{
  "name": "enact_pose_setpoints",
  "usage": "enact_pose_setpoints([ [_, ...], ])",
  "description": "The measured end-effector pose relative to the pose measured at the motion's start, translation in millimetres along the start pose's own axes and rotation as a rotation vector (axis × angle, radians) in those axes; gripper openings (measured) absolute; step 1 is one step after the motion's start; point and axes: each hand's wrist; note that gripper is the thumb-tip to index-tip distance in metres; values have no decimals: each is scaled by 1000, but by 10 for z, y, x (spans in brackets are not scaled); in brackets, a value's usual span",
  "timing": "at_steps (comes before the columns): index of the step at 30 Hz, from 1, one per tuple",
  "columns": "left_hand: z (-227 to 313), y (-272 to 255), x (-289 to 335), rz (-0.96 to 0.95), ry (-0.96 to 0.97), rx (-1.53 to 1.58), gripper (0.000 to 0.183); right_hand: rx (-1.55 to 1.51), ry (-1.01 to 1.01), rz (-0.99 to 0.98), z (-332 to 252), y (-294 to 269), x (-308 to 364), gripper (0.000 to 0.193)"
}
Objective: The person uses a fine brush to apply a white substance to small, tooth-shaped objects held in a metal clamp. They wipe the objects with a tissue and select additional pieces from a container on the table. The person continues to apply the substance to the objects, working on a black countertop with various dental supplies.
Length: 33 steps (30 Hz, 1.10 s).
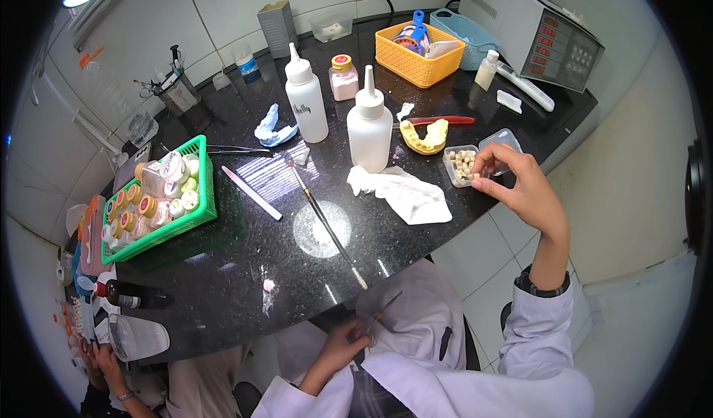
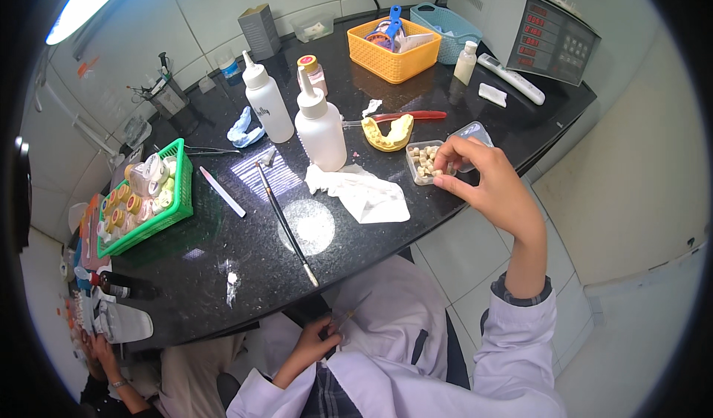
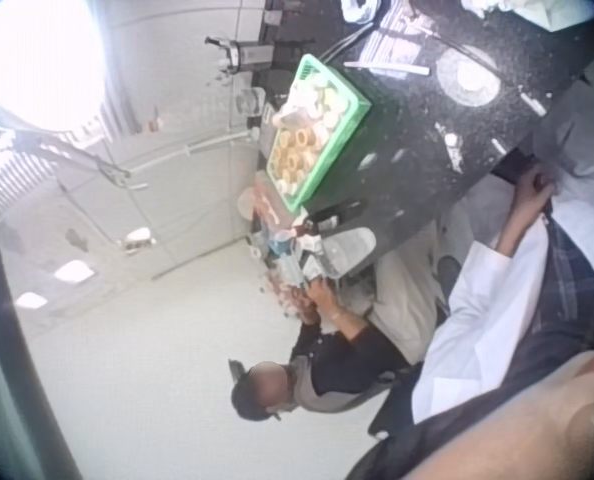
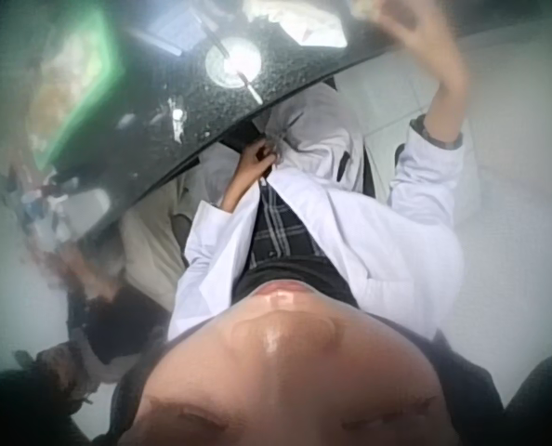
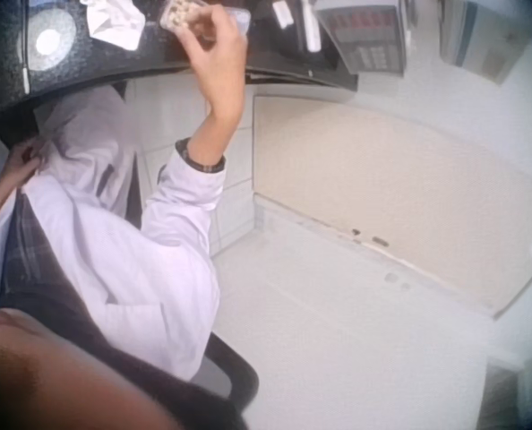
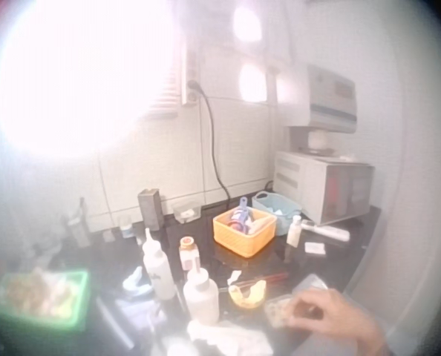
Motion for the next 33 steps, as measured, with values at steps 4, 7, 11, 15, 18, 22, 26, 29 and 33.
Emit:
enact_pose_setpoints([
  [4, -52, -8, -2, -28, 2, -30, 29, -69, -15, 156, 29, -3, 15, 14],
  [7, -52, -27, 15, -25, -4, -52, 29, -35, -36, 331, -11, 14, 31, 13],
  [11, -112, -1, 4, -16, 22, -67, 30, -304, -22, 460, -187, 52, 103, 13],
  [15, -66, -10, 12, -11, 32, -50, 30, -724, -16, 424, -334, 93, 191, 18],
  [18, -59, -2, 24, -13, 31, -61, 31, -1026, -5, 318, -337, 182, 229, 21],
  [22, -82, 9, 21, -7, 46, -70, 32, -1231, -4, 122, -314, 302, 236, 23],
  [26, -74, 12, 17, -8, 65, -57, 32, -1296, 2, 41, -349, 361, 257, 23],
  [29, -52, 10, 15, -7, 74, -75, 31, -1313, -4, 22, -396, 382, 275, 23],
  [33, -95, 35, 24, 8, 94, -70, 30, -1325, -16, -4, -416, 398, 291, 24],
])
Point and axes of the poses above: each hand's wrist, its own x-axis away from the middle knuckle, its own y-axis out of the palm, z = x × y, and after that the axes turned 8 degrees about -x, right-handed
